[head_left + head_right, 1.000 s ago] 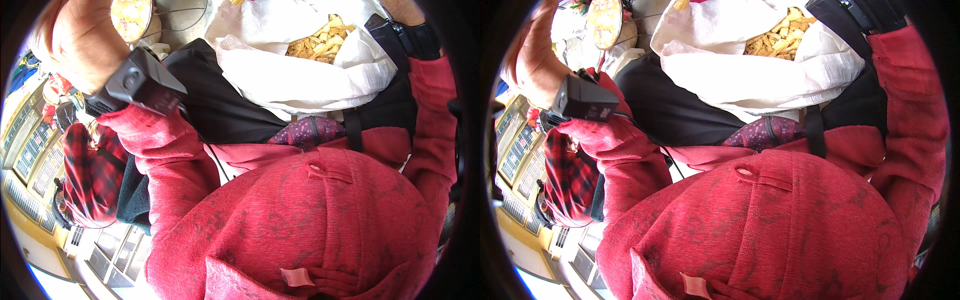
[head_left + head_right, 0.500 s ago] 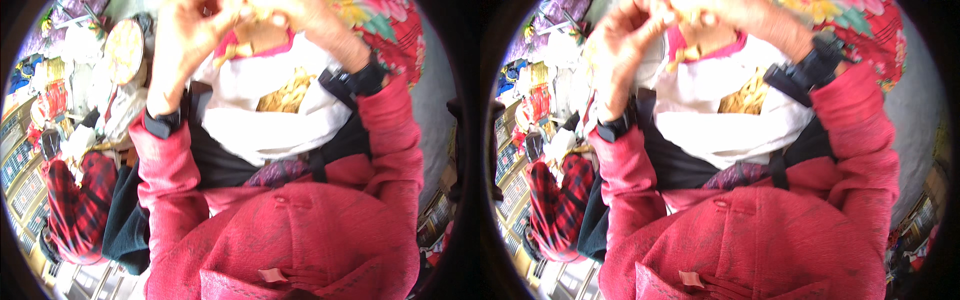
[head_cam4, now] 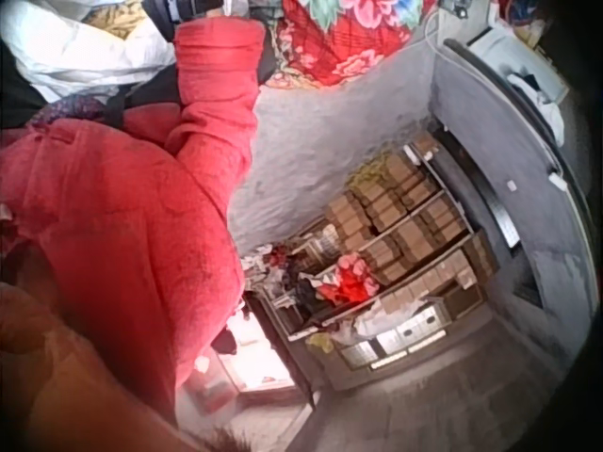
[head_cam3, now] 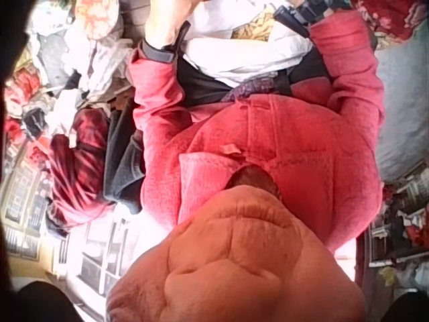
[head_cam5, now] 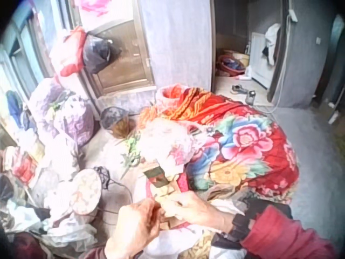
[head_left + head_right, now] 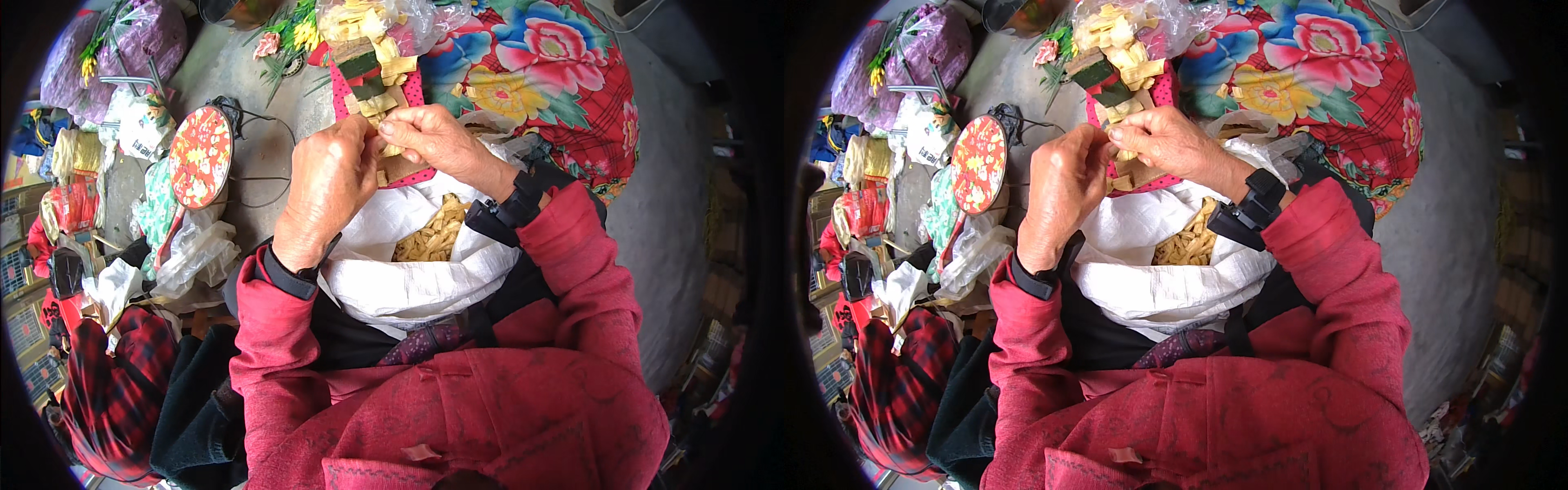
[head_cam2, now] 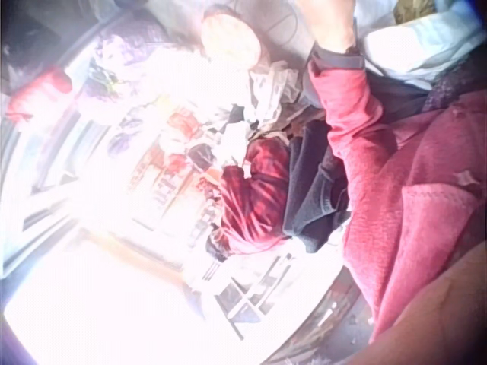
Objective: The person sits on the floor and uses a small knife to cut dried vegetable strips into smaller pieces, collecting them in a white cloth bag. The person repeatedly picks up strips, cuts them, and places the pieces into the bag.
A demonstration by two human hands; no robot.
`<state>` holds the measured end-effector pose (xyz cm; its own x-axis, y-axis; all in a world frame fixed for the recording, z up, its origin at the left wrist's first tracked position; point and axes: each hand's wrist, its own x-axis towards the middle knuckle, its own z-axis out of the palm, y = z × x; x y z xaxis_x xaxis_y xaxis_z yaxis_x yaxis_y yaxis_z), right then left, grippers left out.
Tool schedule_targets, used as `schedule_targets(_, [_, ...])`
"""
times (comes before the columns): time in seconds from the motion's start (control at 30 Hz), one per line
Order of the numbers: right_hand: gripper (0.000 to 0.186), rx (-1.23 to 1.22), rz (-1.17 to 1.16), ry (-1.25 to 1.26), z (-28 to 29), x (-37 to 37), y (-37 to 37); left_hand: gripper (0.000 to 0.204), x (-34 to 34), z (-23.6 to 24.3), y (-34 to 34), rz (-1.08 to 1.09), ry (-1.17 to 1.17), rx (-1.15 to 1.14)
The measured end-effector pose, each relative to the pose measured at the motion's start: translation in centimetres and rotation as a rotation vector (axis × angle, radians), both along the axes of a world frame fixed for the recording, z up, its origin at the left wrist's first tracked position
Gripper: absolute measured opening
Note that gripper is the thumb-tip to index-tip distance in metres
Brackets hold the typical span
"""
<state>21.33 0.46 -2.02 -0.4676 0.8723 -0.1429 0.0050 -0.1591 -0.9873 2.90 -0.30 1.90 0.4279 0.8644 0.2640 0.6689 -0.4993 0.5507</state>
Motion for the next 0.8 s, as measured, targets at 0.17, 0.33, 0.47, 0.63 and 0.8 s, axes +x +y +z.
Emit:
schedule_targets(0.17, [0.035, 0.021, -0.028, -0.049, -0.1, -0.1, 0.5, 0.019, -0.3, -0.6, -0.1, 0.028, 0.085, -0.059])
schedule_targets(0.33, [0.04, 0.158, -0.035, -0.016, 0.2, -0.2, 0.3, 0.026, -0.4, -1.0, 0.3, 0.025, -0.193, -0.348])
schedule_targets(0.47, [0.039, 0.102, -0.026, -0.046, 0.6, -0.1, 0.1, 0.028, -0.1, 0.1, -0.1, -0.005, -0.464, -0.612])
schedule_targets(0.63, [0.03, 0.308, -0.194, 0.053, 1.0, 0.5, 0.9, 0.027, -1.2, 2.4, -1.1, -0.135, -0.739, -0.993])
schedule_targets(0.8, [0.025, 0.376, -0.29, -0.124, 0.8, 1.0, 1.4, 0.028, -1.8, 2.3, -0.7, -0.217, -0.569, -0.832])
